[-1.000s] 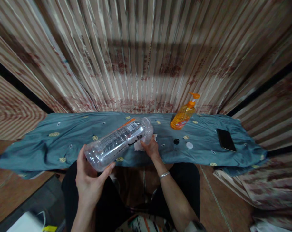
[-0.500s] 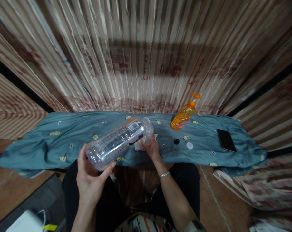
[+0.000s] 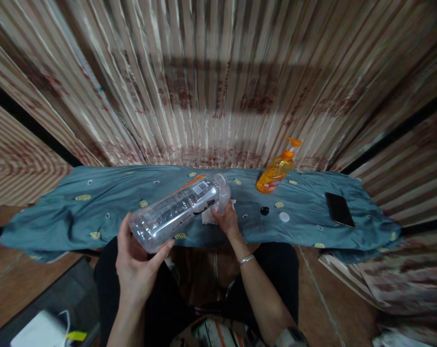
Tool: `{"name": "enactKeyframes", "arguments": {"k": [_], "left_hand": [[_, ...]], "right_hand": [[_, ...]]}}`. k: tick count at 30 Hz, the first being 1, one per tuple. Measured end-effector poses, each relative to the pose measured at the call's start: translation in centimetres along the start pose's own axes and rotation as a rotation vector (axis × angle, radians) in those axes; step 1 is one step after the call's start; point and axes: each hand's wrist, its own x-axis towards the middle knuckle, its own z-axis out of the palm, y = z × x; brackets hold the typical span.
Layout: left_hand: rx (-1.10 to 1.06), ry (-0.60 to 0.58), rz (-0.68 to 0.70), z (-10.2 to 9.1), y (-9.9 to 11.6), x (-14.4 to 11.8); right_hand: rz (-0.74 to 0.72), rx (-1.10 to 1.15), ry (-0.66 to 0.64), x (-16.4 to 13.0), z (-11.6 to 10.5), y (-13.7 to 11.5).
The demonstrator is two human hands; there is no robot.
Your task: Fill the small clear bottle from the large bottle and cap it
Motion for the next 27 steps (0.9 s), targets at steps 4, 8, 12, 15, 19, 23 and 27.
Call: {"name": "enactKeyframes", "arguments": {"k": [4,8,12,15,19,23,27], "left_hand": [[-0.008,-0.007,0.0,0.0,0.0,0.0],[-0.018,-0.004,0.024,0.1,0.1,0.0],[-0.016,-0.01,0.041,0.1,0.2,0.0],[-0.02,-0.016,0.045,0.1,0.2,0.1],[-0.032,-0.013,0.049,0.1,0.2,0.2],[-0.03,-0.017,0.05,0.1,0.2,0.2],[-0.022,-0.013,0.05,0.1,0.0,0.1]], "right_hand": [[0.035,-0.03,-0.006,-0.1,-0.1,-0.4],[0.027,-0.026,0.024,-0.1,0.1,-0.1],[-0.001,-0.004,0.037,0.0,0.5,0.5],[-0.011,0.008,0.042,0.1,0.5,0.6],[0.005,-0.013,0.028,0.0,0.4,0.4],[0.024,-0.035,0.01,0.0,0.3,0.1],[0.014,-0.035,0.023,0.0,0.4,0.3]]}}
